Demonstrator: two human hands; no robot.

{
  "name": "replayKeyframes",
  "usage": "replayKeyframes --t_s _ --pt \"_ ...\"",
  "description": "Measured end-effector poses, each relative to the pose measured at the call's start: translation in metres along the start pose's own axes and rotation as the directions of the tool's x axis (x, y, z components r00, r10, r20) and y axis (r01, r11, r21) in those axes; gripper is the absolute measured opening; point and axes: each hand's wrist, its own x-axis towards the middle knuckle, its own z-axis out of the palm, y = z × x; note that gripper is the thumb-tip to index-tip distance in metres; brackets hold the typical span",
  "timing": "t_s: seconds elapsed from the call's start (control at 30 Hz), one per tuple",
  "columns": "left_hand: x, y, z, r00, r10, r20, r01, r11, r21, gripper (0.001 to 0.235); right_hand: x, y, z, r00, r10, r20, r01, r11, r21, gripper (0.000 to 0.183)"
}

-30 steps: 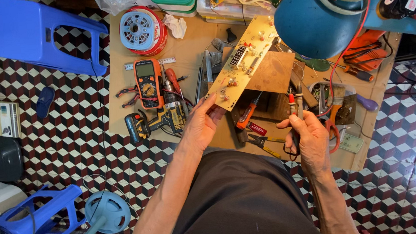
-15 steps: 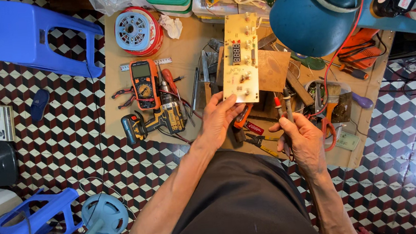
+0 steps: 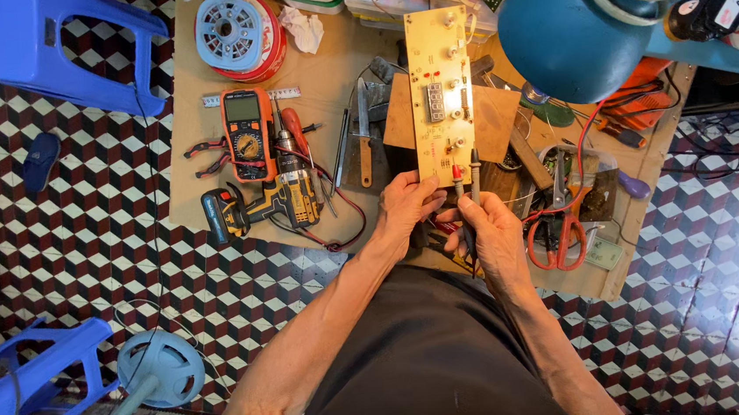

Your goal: The person retrieves a circuit board from a plastic bag, plugs a power cord into a power strip, and uses a multimeter to test the board's electrical continuity. The person flips the board over and tests both sides with the multimeter probes.

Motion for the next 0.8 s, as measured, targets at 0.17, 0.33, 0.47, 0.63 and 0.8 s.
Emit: replayKeyframes --t_s 0.17,0.33,0.47,0.63,0.8 --pt "-0.038 0.017 -0.002 0.960 0.230 -0.161 -0.150 0.904 0.401 0.044 -0.002 -0.004 0.002 1.000 0.000 0.015 0.001 1.000 -0.015 0.027" --pt "-0.056 0.031 0.020 0.943 0.332 0.031 -0.301 0.805 0.511 0.038 -0.004 -0.006 0.013 1.000 -0.001 0.029 0.002 1.000 -0.013 0.027" --pt "-0.049 0.035 0.028 0.998 0.039 0.053 -0.048 0.982 0.180 0.034 -0.008 -0.007 0.016 0.998 -0.040 -0.038 0.041 0.999 0.023 0.028" --pt "-0.035 0.043 0.026 0.947 0.319 0.027 -0.318 0.927 0.199 0.032 -0.011 -0.012 -0.007 0.971 -0.115 -0.210 0.068 0.974 -0.218 0.033" --pt "-0.039 0.065 0.018 0.895 0.425 0.134 -0.354 0.495 0.794 0.030 0.000 -0.013 -0.017 0.957 -0.248 -0.153 0.172 0.904 -0.391 0.045"
